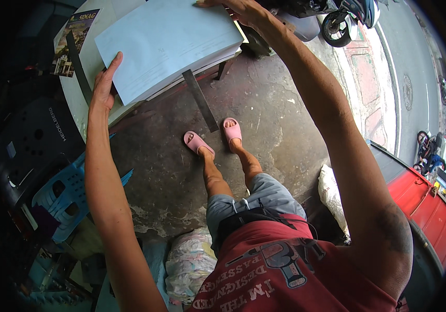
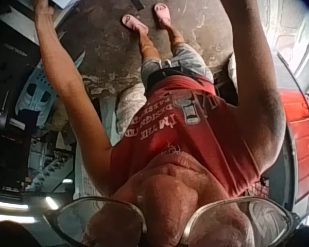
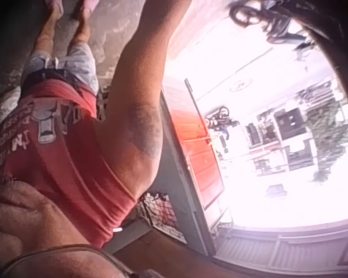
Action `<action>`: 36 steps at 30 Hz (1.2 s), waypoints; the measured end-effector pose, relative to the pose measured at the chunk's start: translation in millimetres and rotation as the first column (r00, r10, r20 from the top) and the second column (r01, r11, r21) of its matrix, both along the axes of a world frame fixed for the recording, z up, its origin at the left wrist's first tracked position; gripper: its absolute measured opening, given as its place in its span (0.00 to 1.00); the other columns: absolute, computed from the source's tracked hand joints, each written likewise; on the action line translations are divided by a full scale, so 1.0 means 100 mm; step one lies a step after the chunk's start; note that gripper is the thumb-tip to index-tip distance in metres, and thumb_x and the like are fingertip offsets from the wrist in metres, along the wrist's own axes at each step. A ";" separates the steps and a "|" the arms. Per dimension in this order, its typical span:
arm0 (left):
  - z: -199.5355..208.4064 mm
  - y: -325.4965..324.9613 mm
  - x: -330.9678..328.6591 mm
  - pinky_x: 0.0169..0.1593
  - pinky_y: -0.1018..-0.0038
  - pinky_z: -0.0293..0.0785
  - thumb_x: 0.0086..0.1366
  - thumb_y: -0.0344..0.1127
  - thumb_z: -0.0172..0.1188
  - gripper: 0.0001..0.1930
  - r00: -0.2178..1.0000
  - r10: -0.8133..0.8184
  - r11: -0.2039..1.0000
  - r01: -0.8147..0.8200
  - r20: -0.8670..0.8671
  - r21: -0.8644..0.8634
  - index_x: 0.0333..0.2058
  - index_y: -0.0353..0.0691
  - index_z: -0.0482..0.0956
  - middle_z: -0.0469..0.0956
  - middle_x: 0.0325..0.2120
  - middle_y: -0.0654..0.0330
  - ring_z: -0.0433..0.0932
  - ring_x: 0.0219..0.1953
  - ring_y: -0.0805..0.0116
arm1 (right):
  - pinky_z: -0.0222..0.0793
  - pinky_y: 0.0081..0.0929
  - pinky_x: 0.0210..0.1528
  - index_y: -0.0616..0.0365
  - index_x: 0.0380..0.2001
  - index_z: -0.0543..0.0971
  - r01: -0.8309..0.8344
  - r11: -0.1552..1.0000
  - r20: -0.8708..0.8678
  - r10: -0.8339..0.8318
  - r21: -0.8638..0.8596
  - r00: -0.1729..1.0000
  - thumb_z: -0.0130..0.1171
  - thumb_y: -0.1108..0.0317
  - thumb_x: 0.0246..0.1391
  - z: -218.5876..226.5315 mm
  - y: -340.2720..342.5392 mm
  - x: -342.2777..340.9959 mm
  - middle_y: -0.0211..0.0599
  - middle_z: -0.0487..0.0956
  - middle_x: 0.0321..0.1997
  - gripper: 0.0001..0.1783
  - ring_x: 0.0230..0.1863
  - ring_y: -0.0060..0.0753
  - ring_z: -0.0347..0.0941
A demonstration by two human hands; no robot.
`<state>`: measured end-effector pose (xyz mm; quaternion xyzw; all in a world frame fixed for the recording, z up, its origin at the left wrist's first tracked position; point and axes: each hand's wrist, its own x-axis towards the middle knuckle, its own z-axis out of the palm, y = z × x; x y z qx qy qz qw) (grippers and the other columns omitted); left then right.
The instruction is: The recorder aligns a stack of paper on a large industrial cutting machine and kemudian places it under a ruler on a side table.
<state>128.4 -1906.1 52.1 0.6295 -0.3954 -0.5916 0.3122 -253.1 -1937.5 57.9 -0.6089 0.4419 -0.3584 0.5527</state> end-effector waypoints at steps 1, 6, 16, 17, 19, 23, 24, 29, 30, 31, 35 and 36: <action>0.00 0.01 0.00 0.61 0.67 0.66 0.53 0.58 0.72 0.45 1.000 0.001 1.000 -0.001 0.001 0.000 0.58 0.27 0.69 0.72 0.56 0.50 0.72 0.57 0.62 | 0.66 0.48 0.57 0.50 0.51 0.83 -0.001 1.000 0.001 0.001 0.000 1.000 0.41 0.49 0.60 0.01 0.01 0.01 0.38 0.80 0.55 0.28 0.57 0.44 0.73; 0.01 -0.01 -0.09 0.61 0.67 0.65 0.53 0.59 0.72 0.45 1.000 -0.014 1.000 0.014 -0.019 -0.006 0.58 0.27 0.69 0.72 0.56 0.50 0.72 0.57 0.61 | 0.64 0.49 0.58 0.50 0.51 0.83 -0.022 1.000 0.012 0.023 -0.018 1.000 0.42 0.50 0.60 -0.07 -0.07 -0.08 0.37 0.80 0.56 0.27 0.57 0.45 0.73; -0.06 -0.05 0.02 0.64 0.64 0.62 0.50 0.63 0.72 0.48 0.999 -0.031 1.000 0.031 0.038 -0.001 0.58 0.27 0.70 0.72 0.57 0.47 0.70 0.59 0.59 | 0.72 0.33 0.49 0.54 0.52 0.76 -0.144 0.787 -0.343 -0.090 -0.600 0.935 0.49 0.77 0.57 -0.03 0.13 -0.07 0.39 0.78 0.55 0.20 0.53 0.40 0.73; -0.08 -0.11 -0.09 0.64 0.64 0.61 0.49 0.64 0.72 0.48 0.997 -0.069 0.998 0.070 0.029 -0.008 0.57 0.27 0.71 0.72 0.57 0.46 0.70 0.59 0.58 | 0.72 0.32 0.48 0.55 0.50 0.76 -0.152 0.774 -0.372 -0.115 -0.614 0.921 0.50 0.79 0.56 -0.12 0.02 -0.24 0.39 0.78 0.55 0.19 0.52 0.40 0.74; -0.15 -0.12 -0.17 0.67 0.60 0.55 0.48 0.65 0.71 0.49 0.999 -0.053 0.999 0.053 0.014 -0.001 0.56 0.26 0.72 0.73 0.56 0.45 0.67 0.62 0.56 | 0.70 0.24 0.38 0.55 0.49 0.77 -0.271 0.601 -0.340 -0.002 -0.752 0.940 0.49 0.84 0.53 -0.18 -0.13 -0.31 0.38 0.79 0.45 0.22 0.38 0.35 0.75; -0.20 0.06 0.26 0.70 0.55 0.46 0.44 0.68 0.72 0.51 0.996 -0.028 0.999 0.030 0.084 -0.026 0.55 0.27 0.74 0.71 0.57 0.43 0.59 0.67 0.49 | 0.56 0.19 0.26 0.47 0.53 0.78 -0.089 0.906 -0.329 -0.058 -0.414 0.943 0.53 0.76 0.55 -0.16 0.17 0.12 0.25 0.61 0.26 0.22 0.25 0.21 0.58; -0.21 -0.04 0.00 0.70 0.54 0.43 0.43 0.68 0.72 0.52 0.997 -0.079 0.995 0.080 0.024 -0.052 0.55 0.27 0.73 0.70 0.59 0.42 0.56 0.68 0.47 | 0.51 0.19 0.25 0.46 0.51 0.79 0.034 0.982 -0.236 -0.078 -0.185 0.969 0.53 0.72 0.59 -0.29 0.00 -0.22 0.24 0.61 0.26 0.18 0.24 0.18 0.54; -0.21 -0.03 0.01 0.70 0.49 0.38 0.41 0.71 0.71 0.54 0.997 -0.064 0.997 0.065 0.043 -0.034 0.56 0.28 0.73 0.66 0.61 0.40 0.50 0.71 0.45 | 0.60 0.34 0.66 0.55 0.54 0.80 -0.133 0.991 0.173 0.125 0.032 0.977 0.51 0.49 0.63 -0.75 -0.45 -0.33 0.42 0.78 0.56 0.26 0.57 0.34 0.73; -0.19 -0.08 -0.06 0.70 0.50 0.40 0.41 0.71 0.72 0.54 0.999 -0.054 0.997 0.054 0.010 -0.047 0.56 0.29 0.73 0.67 0.61 0.41 0.52 0.70 0.46 | 0.60 0.33 0.66 0.53 0.54 0.80 -0.090 0.994 0.102 0.083 0.060 0.991 0.51 0.48 0.63 -0.63 -0.47 -0.46 0.42 0.78 0.57 0.25 0.57 0.33 0.73; -0.16 -0.01 0.03 0.70 0.52 0.42 0.40 0.72 0.72 0.55 1.000 -0.022 0.999 0.023 0.022 -0.032 0.56 0.29 0.74 0.67 0.61 0.41 0.54 0.70 0.47 | 0.60 0.32 0.66 0.51 0.55 0.80 -0.070 0.992 0.078 0.062 0.107 0.995 0.51 0.48 0.63 -0.62 -0.42 -0.30 0.41 0.78 0.57 0.25 0.57 0.31 0.72; 0.15 0.06 -0.14 0.68 0.44 0.44 0.52 0.65 0.68 0.47 0.999 0.045 0.975 -0.044 -0.001 0.218 0.62 0.37 0.68 0.66 0.63 0.48 0.54 0.70 0.47 | 0.59 0.30 0.65 0.50 0.55 0.80 -0.025 1.000 0.121 0.023 0.016 0.992 0.52 0.43 0.62 -0.57 -0.20 -0.23 0.40 0.78 0.57 0.28 0.58 0.31 0.72; 0.20 0.08 -0.14 0.68 0.44 0.44 0.52 0.65 0.68 0.47 0.999 0.052 0.975 -0.052 0.002 0.216 0.62 0.37 0.68 0.66 0.63 0.48 0.54 0.70 0.47 | 0.59 0.30 0.65 0.50 0.55 0.80 -0.032 0.999 0.125 0.030 0.014 0.992 0.52 0.43 0.62 -0.53 -0.22 -0.20 0.40 0.78 0.57 0.28 0.58 0.31 0.72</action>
